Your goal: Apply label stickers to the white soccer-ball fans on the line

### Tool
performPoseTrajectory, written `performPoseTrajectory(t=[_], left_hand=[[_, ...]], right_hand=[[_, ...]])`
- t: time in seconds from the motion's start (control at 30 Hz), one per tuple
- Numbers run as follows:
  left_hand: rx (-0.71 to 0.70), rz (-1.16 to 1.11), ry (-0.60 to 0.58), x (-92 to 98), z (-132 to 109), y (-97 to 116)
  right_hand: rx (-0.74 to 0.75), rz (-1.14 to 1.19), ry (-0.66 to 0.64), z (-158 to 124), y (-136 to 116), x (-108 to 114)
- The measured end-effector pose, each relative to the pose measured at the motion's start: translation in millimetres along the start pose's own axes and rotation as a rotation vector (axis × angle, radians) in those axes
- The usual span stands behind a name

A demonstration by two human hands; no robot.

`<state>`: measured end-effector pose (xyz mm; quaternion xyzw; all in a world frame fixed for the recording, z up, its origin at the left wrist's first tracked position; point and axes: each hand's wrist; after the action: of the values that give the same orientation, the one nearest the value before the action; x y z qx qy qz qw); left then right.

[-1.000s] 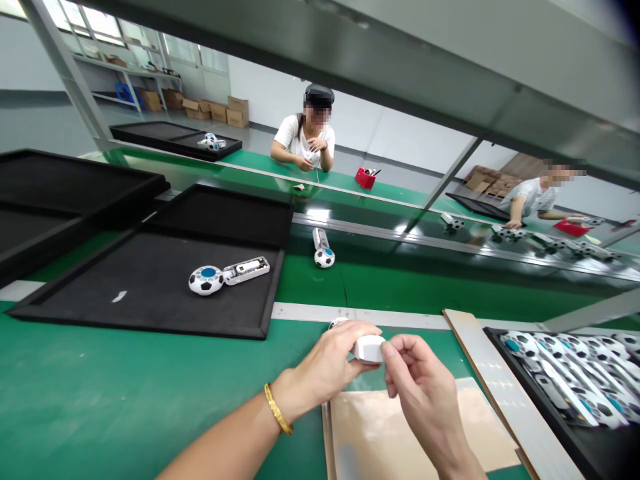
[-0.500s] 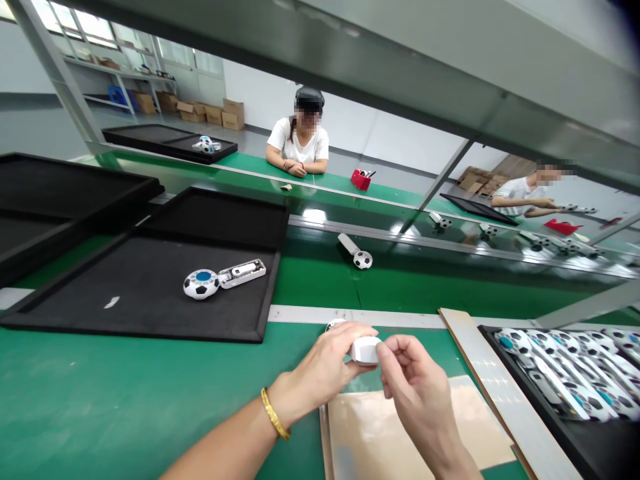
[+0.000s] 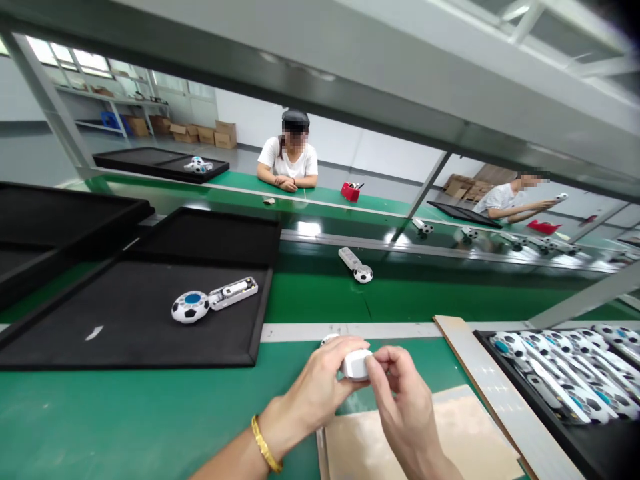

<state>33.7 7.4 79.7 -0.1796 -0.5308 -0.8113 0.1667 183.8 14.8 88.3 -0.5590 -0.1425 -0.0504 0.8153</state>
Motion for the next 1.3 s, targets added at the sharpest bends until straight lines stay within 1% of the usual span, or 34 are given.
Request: performPoseTrajectory(t=[0.17,0.27,0.33,0.47,0.5,0.57,0.63,0.67,0.7,0.73,0.8,0.83,0.87,0.9,0.97,1.03,1.07,1.13,1.23,1.3], left_hand=[[0.028,-0.001,-0.004,3.8,1.5,4.0],[0.023,0.004,-0.008,4.5,2.6,0.4],[0.017,0.013,-0.017,4.1,4.2,-3.7],[0.048,0.040,-0.044,1.6,8.0,-8.6],[0.058,0.045,-0.050,1.3,8.9,-8.2],[0.092,0.044,-0.068,1.7,11.8,-6.3],[0.102,0.057,-0.096,3.1,19.2,-6.7],[0.076,0.086,-0.101,3.8,25.9,-9.6],[0.023,0.133,-0.090,4.4,35.1,-15.1],[-0.049,0.195,-0.060,4.7,46.7,-23.6],[-0.185,0.354,0.033,4.7,75.1,-49.9],[-0.220,0.443,0.075,4.6,90.1,-66.6],[-0.219,0.534,0.093,4.7,104.1,-84.4],[-0.176,0.619,0.091,5.1,116.0,-102.2],[-0.029,0.727,0.013,7.2,130.5,-133.7],[0.122,0.728,-0.066,11.3,131.4,-154.0],[0.175,0.698,-0.084,13.9,127.6,-158.6],[0.241,0.610,-0.081,18.9,115.3,-156.2],[0.293,0.454,-0.054,22.3,97.4,-132.8],[0.328,0.304,-0.044,19.9,89.8,-114.9]], right_hand=[[0.166,0.069,-0.032,2.7,16.5,-4.4],[0.175,0.128,-0.077,3.0,24.7,-10.2],[0.168,0.180,-0.050,3.0,30.6,-17.5],[0.190,0.316,0.110,6.7,34.8,-33.0],[0.187,0.337,0.126,9.6,33.6,-34.8],[0.145,0.353,0.092,20.7,31.0,-33.7],[0.035,0.303,0.023,42.3,33.3,-26.2],[-0.028,0.261,0.004,57.9,38.2,-20.4],[-0.099,0.196,0.007,76.4,46.0,-13.6],[-0.137,0.146,0.039,97.3,56.8,-6.0],[-0.175,0.064,0.105,142.4,85.0,10.3],[-0.200,0.002,0.141,164.5,100.7,18.4],[-0.232,-0.071,0.177,184.8,116.3,25.8],[-0.264,-0.145,0.211,202.7,131.0,32.3],[-0.309,-0.274,0.245,230.0,156.2,40.8],[-0.329,-0.370,0.234,246.5,175.4,43.2],[-0.331,-0.410,0.218,251.5,182.7,42.7],[-0.330,-0.483,0.192,257.2,193.0,41.6],[-0.334,-0.587,0.170,259.8,199.0,46.2],[-0.339,-0.646,0.143,260.4,199.5,53.7]])
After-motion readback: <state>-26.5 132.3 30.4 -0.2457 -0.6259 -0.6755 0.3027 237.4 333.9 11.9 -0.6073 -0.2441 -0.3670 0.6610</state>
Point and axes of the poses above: each hand's wrist, its own z-axis towards the middle knuckle, its own x-axis out of the back of the hand, y = z × x, and after that the axes turned 12 degrees about z, right-handed
